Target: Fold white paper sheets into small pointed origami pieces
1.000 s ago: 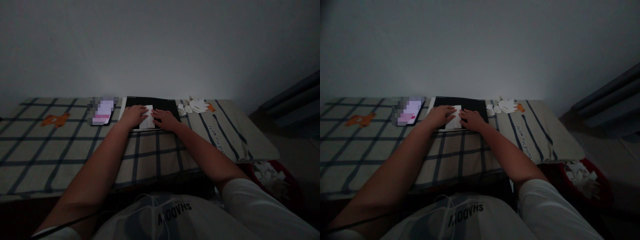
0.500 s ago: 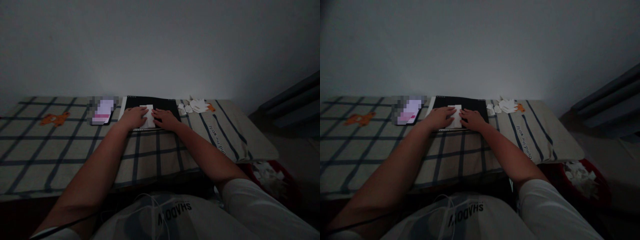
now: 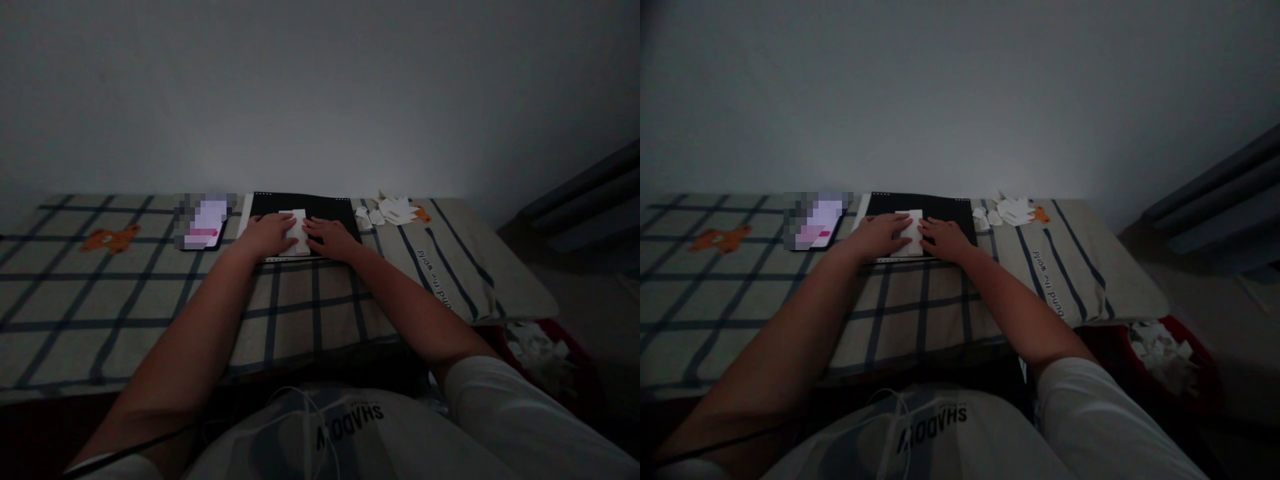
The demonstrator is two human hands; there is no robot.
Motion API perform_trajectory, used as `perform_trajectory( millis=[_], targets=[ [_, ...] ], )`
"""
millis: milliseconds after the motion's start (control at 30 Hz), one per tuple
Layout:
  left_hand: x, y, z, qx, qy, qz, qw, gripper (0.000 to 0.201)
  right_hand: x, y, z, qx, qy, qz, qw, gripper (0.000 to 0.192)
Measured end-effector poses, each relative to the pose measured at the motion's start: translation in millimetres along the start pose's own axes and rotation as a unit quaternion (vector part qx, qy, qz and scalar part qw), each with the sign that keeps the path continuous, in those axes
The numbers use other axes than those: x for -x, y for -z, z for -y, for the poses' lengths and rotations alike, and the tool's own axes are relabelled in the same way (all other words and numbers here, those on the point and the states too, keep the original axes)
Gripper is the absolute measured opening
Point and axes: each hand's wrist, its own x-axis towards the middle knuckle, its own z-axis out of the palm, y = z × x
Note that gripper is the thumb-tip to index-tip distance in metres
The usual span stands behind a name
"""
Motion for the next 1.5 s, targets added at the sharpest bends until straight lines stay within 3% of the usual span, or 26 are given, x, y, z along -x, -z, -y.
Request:
perform_trajectory(
  millis=[367, 567, 767, 933, 1333, 1500],
  targets=[
    [-3, 2.4, 3, -0.007, 0.003, 0.076, 0.997, 0.076, 0, 2, 1, 0.010, 0.002, 0.008, 1.000, 0.048],
    [-5, -4.3, 10, 0.005, 0.004, 0.077, 0.997, 0.093, 0, 2, 1, 0.007, 0.003, 0.008, 1.000, 0.049],
    [1, 0.0, 4, 0.000, 0.011, 0.066, 0.998, 0.096, 1, 3, 2, 0.005, 0.000, 0.006, 1.000, 0.048],
    [4, -2.8, 4, 0.004, 0.001, 0.024, 1.000, 0.092, 1, 3, 2, 0.001, 0.000, 0.005, 1.000, 0.049],
    [2, -10.4, 0, -0.040, -0.039, -0.116, 0.992, 0.037, 0, 0, 0, 0.009, 0.001, 0.006, 1.000, 0.048],
    [-3, -15.3, -1, -0.041, -0.032, -0.151, 0.987, 0.032, 0, -2, -2, 0.010, 0.006, 0.003, 1.000, 0.049]
  ],
)
